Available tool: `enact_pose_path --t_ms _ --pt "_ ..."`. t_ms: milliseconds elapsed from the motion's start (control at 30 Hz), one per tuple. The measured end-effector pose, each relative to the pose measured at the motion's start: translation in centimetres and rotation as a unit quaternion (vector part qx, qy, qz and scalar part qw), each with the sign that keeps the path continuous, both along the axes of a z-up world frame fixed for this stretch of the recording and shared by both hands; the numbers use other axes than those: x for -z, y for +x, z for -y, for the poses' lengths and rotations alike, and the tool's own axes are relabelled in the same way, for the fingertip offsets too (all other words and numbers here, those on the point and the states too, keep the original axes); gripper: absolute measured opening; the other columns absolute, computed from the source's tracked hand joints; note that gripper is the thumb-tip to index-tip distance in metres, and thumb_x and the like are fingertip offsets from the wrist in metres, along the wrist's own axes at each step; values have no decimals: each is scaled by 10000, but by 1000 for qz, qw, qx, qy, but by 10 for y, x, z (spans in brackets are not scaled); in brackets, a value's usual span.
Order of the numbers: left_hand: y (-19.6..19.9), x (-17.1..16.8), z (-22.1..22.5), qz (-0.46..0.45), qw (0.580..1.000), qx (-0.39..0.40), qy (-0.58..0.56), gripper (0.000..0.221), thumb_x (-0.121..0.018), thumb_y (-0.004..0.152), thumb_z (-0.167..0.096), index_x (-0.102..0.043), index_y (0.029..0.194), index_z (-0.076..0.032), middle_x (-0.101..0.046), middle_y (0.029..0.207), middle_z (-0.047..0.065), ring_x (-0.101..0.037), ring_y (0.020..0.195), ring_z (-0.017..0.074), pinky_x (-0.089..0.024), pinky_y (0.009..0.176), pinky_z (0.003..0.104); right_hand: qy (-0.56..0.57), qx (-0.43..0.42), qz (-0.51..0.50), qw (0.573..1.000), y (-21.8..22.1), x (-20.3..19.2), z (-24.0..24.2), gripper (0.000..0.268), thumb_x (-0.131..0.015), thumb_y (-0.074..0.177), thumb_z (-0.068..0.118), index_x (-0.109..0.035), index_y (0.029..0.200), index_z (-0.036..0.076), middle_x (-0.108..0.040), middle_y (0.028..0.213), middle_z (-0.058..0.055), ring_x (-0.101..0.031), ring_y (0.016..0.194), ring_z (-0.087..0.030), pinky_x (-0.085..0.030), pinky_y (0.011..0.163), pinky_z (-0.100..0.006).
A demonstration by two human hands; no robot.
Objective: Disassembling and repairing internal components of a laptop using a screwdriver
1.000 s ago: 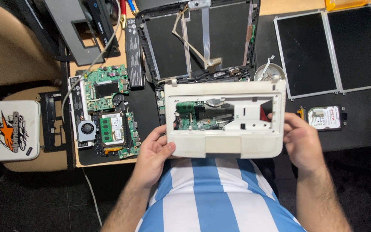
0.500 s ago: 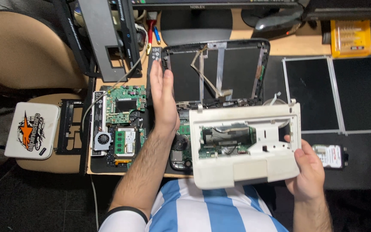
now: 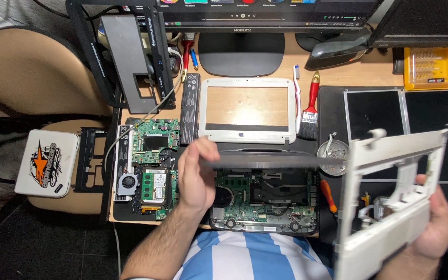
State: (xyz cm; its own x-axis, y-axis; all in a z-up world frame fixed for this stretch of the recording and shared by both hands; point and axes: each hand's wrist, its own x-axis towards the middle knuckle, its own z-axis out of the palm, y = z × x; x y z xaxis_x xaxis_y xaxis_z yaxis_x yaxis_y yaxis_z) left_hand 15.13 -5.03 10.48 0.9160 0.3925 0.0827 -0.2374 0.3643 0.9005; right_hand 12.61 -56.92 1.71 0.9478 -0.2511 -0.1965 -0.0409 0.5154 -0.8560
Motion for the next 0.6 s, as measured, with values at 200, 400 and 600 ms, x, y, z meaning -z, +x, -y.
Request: enact_pose_path --t_ms 200,400,600 --pt "-30 7 -21 20 987 144 68 452 -690 1175 -299 -636 738 -198 -681 791 -29 -544 879 146 -452 888 330 41 6 -51 998 41 -42 -13 402 -620 1363 452 -866 1625 274 -916 1268 -10 -901 973 -218 -736 827 -450" --pt "-13 -8 -44 -76 956 251 130 406 -722 1209 -422 -767 1417 -77 -778 888 31 -767 858 145 -658 865 339 -106 36 -32 993 118 -83 -96 366 -680 1247 321 -835 1529 146 -922 1424 -41 -918 1103 -158 -794 883 -316" --pt "16 16 -43 -153 965 195 90 900 -738 1126 -478 -408 1879 -110 -656 1785 203 -796 1376 218 -571 1314 455 -204 -212 -62 954 152 -83 -172 526 -536 1283 167 -610 1803 138 -789 1502 -99 -779 949 -165 -669 603 -223"
